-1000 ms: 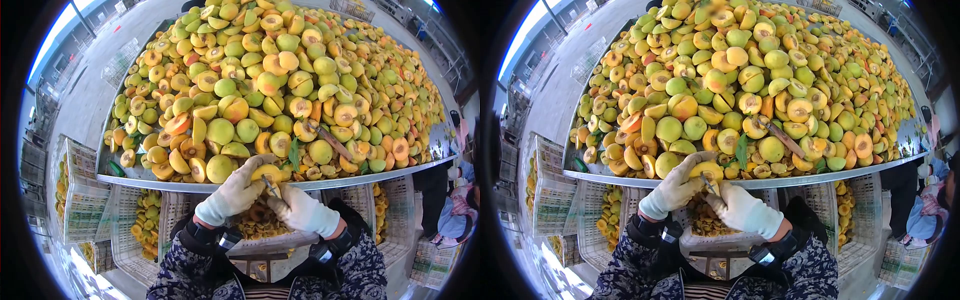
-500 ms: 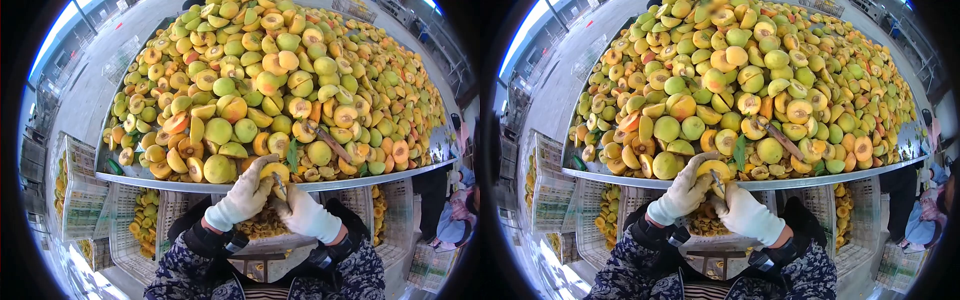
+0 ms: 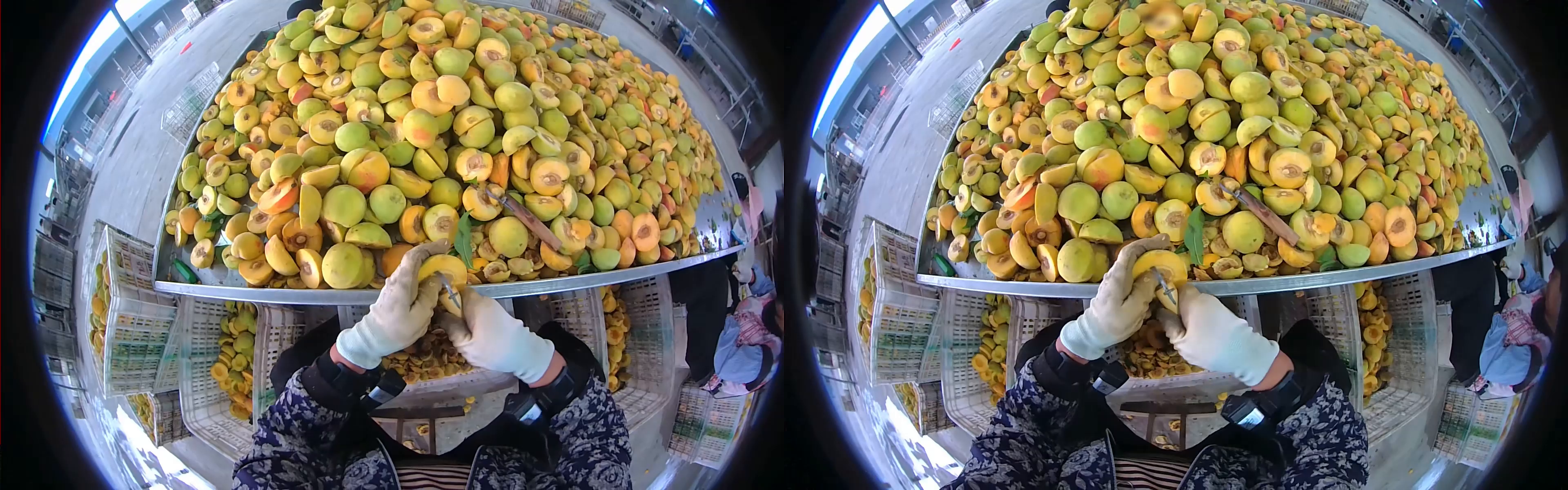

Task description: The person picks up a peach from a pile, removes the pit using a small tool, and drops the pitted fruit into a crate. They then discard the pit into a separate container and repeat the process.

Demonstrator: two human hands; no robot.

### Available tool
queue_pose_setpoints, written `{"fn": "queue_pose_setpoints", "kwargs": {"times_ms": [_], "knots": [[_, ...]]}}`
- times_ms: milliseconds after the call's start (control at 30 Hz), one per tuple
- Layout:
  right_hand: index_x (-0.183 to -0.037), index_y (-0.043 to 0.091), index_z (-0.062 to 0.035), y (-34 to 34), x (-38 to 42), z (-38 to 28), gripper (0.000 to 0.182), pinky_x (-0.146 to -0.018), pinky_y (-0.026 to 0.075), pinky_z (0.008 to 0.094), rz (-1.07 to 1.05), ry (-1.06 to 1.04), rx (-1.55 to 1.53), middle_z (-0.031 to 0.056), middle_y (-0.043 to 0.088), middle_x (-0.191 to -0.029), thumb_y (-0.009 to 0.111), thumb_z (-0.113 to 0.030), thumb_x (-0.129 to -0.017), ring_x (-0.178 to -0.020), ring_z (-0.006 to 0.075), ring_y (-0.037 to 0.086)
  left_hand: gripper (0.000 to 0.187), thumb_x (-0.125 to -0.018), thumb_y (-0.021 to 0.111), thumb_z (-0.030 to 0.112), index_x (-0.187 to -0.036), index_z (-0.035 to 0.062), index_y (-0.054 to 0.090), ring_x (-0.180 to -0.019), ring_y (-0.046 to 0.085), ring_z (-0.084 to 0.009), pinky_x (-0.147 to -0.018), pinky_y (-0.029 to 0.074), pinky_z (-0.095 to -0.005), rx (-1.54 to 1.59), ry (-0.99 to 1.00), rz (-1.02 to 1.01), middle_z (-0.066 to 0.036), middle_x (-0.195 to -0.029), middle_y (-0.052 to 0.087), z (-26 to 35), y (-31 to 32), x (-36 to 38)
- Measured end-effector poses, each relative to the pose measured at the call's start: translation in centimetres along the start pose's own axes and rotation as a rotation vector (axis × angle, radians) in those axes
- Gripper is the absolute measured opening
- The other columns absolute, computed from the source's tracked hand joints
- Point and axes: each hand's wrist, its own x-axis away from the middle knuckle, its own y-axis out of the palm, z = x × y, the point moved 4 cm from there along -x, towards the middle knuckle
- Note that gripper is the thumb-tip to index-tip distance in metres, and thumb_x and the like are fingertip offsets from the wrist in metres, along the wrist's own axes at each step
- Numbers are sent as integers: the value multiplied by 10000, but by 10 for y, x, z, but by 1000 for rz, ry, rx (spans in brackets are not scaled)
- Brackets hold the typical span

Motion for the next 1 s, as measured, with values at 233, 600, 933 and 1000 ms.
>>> {"fn": "queue_pose_setpoints", "kwargs": {"times_ms": [233,600,933,1000], "knots": [[-1062,495,-1,-1,4,5,249,-554,472,345,-201,76,-475,87,555,-707,483,-230,-965,-572,200,541,402,-944,448,18,-1341,-33,414,-1075,560,-198,-925,459,-305,71,-14,-27,-156,-1180,565,11,6,-1],[-986,552,-46,-2,26,-9,455,-379,312,222,-288,289,-1200,-10,449,-596,662,-477,-889,-402,81,388,471,-1026,455,257,-1369,-58,381,-1089,564,-198,-965,447,-318,282,74,104,-122,-1224,559,15,7,7],[-904,594,-52,16,56,33,212,-645,506,459,-26,-278,566,147,643,-751,651,-243,-830,-733,357,640,456,-873,586,94,-1310,-1,496,-1116,570,-340,-957,475,-422,-312,-330,843,-211,-1270,534,31,-148,169],[-915,598,-53,22,63,31,216,-653,507,456,-46,-284,551,146,641,-747,653,-242,-827,-733,355,639,490,-808,629,117,-1269,-21,538,-1118,545,-434,-970,440,-480,-1228,-327,834,-250,-1192,567,15,-172,195]]}}
